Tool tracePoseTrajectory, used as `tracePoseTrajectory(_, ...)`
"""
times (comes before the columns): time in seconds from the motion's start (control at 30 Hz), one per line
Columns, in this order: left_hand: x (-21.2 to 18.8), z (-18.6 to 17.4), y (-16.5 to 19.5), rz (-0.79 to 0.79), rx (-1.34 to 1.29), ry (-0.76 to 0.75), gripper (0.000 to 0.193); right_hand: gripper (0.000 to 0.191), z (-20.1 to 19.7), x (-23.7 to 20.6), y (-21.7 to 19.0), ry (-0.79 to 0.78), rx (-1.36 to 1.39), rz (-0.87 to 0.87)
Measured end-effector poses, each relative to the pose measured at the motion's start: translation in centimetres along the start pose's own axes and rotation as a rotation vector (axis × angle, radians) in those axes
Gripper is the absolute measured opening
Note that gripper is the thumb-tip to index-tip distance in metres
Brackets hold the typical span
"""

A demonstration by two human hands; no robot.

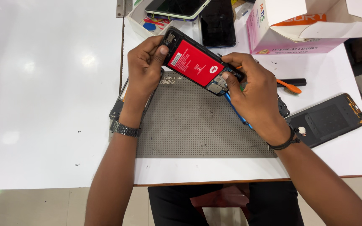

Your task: The person works on a disassembled smartphone at a repair bench, holding the frame and internal chassis and turning it over. They align a red replacement battery into the phone body, press it into place, and repeatedly press along its edges to seat it.

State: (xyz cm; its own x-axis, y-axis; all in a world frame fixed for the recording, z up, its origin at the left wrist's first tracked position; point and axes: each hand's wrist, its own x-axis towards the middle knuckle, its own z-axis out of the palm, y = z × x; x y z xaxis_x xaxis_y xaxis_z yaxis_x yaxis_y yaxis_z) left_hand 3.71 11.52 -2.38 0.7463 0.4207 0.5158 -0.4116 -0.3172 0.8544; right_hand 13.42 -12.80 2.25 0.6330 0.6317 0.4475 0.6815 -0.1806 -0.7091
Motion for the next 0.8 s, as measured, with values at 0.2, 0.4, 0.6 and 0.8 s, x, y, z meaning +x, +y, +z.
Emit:
tracePoseTrajectory(0.2,-0.1,0.1,1.1,0.007,0.049,-0.031,0.030,0.034,0.1,0.0,0.5,-0.037,0.029,0.073)
tracePoseTrajectory(0.4,0.1,-0.2,2.4,0.008,0.146,-0.074,0.027,0.029,0.8,-0.3,1.7,0.060,0.032,-0.055)
tracePoseTrajectory(0.6,0.3,-0.5,3.0,-0.005,0.103,-0.103,0.024,0.031,1.4,-0.8,2.4,0.098,0.048,-0.015)
tracePoseTrajectory(0.8,0.1,-0.9,3.5,-0.035,0.180,-0.104,0.020,0.028,1.5,-0.9,2.5,0.122,0.043,-0.055)
